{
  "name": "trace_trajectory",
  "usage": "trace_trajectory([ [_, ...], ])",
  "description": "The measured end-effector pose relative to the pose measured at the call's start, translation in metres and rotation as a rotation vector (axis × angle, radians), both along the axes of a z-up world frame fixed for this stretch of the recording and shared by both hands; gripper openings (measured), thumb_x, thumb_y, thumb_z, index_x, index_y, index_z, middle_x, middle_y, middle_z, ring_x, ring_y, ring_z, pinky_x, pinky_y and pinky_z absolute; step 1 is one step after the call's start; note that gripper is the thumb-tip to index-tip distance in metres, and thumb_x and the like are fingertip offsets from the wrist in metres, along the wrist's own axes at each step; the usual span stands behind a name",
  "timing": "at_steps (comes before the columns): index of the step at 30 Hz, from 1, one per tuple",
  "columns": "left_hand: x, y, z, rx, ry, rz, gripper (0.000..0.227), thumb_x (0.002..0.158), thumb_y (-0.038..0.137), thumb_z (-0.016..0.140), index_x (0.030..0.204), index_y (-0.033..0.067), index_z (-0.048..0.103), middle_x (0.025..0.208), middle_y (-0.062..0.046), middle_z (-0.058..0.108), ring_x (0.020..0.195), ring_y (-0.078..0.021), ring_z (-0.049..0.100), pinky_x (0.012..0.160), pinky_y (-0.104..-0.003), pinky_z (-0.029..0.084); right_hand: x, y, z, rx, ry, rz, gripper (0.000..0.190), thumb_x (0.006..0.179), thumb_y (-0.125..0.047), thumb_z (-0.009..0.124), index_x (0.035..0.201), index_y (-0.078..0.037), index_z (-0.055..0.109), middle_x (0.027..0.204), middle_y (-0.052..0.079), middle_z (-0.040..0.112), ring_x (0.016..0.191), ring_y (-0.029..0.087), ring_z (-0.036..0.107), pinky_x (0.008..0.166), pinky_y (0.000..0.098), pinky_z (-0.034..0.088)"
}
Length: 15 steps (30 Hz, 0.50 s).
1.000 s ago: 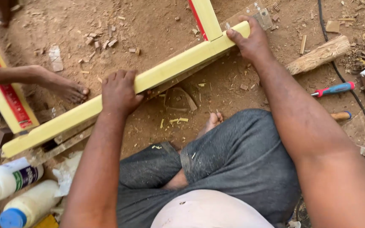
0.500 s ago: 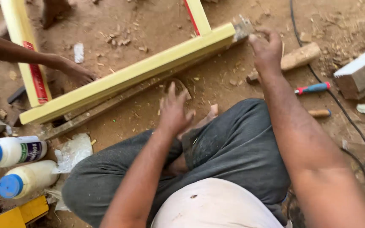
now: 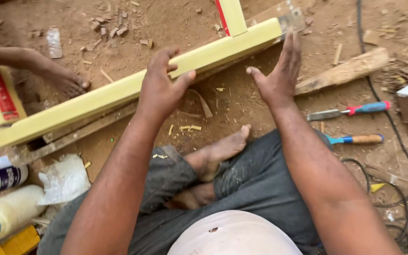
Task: The person sits on the ground and assembles a wooden frame by fitting two yellow-painted wooden pieces together. They use a chisel to adjust the joint and repeatedly test the fit of the pieces.
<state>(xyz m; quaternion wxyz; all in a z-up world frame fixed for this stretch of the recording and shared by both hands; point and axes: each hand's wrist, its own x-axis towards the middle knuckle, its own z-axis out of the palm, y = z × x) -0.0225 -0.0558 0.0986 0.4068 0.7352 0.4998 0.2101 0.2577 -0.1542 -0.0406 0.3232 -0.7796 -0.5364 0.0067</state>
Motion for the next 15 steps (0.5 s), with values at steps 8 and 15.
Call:
trace_trajectory([
  [8,0.140,0.182,-0.109,-0.536,-0.834,0.220,0.103,0.082,0.058,0.076,0.156,0.0031,0.031,0.147,-0.026,0.056,0.125,-0.0352,0.063,0.104,-0.050,0.051,-0.010,0.051,-0.015,0.090,-0.014,0.041,0.129,0.089,-0.048,0.097,0.168,-0.010,0.003,0.168,0.032,0.016,0.154,0.053,0.023,0.127,0.0615,0.032],
  [15,0.195,0.190,-0.136,-0.892,-0.734,0.188,0.100,0.070,0.055,0.080,0.143,-0.0039,0.046,0.113,-0.028,0.065,0.103,-0.0393,0.069,0.083,-0.054,0.066,-0.005,0.047,-0.032,-0.006,-0.183,0.013,0.110,0.090,-0.029,0.093,0.162,-0.002,0.013,0.154,0.029,0.033,0.139,0.049,0.044,0.121,0.0593,0.042],
])
